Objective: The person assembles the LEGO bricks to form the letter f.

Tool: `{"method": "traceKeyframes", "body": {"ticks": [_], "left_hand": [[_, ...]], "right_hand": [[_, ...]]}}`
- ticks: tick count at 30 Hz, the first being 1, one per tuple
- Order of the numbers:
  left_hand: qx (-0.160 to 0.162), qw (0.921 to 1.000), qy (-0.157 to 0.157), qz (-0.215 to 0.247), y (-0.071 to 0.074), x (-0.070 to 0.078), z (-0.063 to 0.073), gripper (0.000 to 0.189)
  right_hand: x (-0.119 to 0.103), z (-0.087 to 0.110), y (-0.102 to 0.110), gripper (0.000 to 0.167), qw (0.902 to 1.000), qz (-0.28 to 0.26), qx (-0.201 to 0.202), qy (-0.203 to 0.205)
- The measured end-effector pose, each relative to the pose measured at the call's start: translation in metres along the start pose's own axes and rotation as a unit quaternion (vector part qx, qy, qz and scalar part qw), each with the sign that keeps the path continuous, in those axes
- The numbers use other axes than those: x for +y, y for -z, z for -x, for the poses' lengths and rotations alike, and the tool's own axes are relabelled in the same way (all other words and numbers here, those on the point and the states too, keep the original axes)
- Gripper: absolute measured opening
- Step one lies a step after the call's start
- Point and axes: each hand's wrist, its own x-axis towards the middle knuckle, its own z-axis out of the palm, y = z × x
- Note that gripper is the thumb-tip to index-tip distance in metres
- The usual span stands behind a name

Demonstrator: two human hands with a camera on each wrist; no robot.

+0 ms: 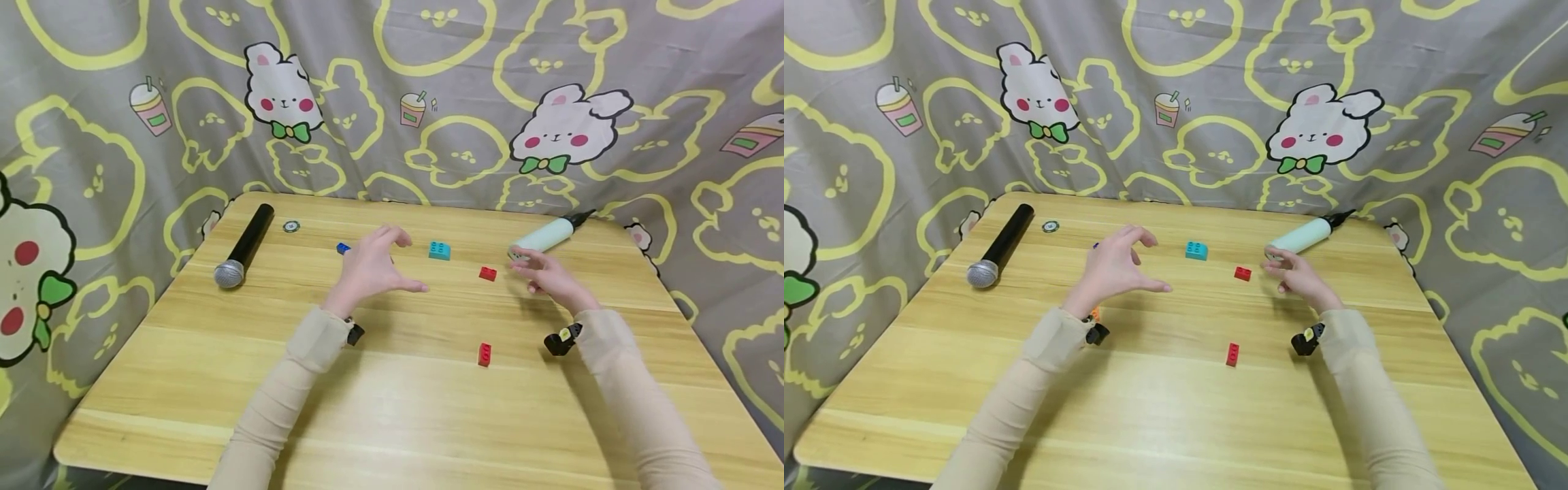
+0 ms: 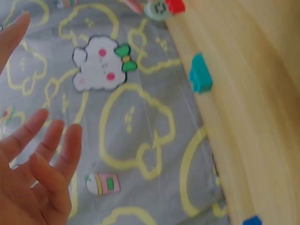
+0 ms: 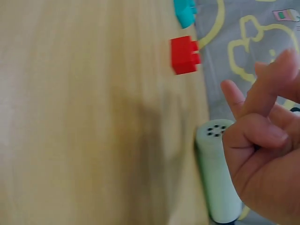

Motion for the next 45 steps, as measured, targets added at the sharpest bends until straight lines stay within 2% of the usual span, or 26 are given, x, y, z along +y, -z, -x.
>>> {"method": "traceKeyframes", "body": {"ticks": [4,8,13,17,20,23,26,31,33,38,42,45], "left_hand": [[-0.03,0.9978,-0.048,0.033,-0.013,0.009,0.003,0.071],[-0.082,0.9911,-0.071,0.078,-0.029,0.019,0.007,0.067],[-0.15,0.9761,-0.082,0.134,-0.046,0.027,0.006,0.066],[-0.173,0.9635,-0.083,0.186,-0.054,0.031,0.006,0.062],[-0.192,0.9501,-0.076,0.234,-0.06,0.033,0.006,0.06],[-0.202,0.9396,-0.06,0.27,-0.065,0.035,0.008,0.059],[-0.204,0.934,-0.051,0.289,-0.071,0.036,0.01,0.057],[-0.22,0.9245,-0.072,0.303,-0.081,0.041,0.011,0.056],[-0.226,0.9217,-0.081,0.304,-0.085,0.043,0.011,0.055],[-0.237,0.9173,-0.084,0.309,-0.09,0.046,0.012,0.054],[-0.242,0.9152,-0.079,0.312,-0.094,0.046,0.013,0.054],[-0.242,0.9184,-0.085,0.302,-0.097,0.046,0.013,0.052]], "right_hand": [[0.011,-0.005,-0.004,0.062,0.9995,-0.024,-0.019,0.001],[0.015,-0.007,-0.006,0.063,0.9993,-0.021,-0.031,-0.002],[0.016,-0.01,-0.01,0.061,0.9992,-0.018,-0.035,-0.005],[0.021,-0.015,-0.013,0.06,0.9991,-0.014,-0.041,-0.005],[0.023,-0.017,-0.015,0.059,0.9988,-0.012,-0.047,-0.002],[0.025,-0.018,-0.017,0.059,0.9984,-0.006,-0.056,0.002],[0.026,-0.019,-0.02,0.059,0.9986,-0.005,-0.052,0.004],[0.028,-0.024,-0.024,0.062,0.9998,-0.021,0.002,0.004],[0.028,-0.027,-0.025,0.065,0.9996,-0.029,0.005,0.002],[0.029,-0.035,-0.029,0.071,0.9976,-0.057,-0.033,-0.02],[0.029,-0.041,-0.03,0.071,0.9966,-0.068,-0.035,-0.031],[0.03,-0.044,-0.031,0.071,0.9971,-0.064,-0.029,-0.03]]}}
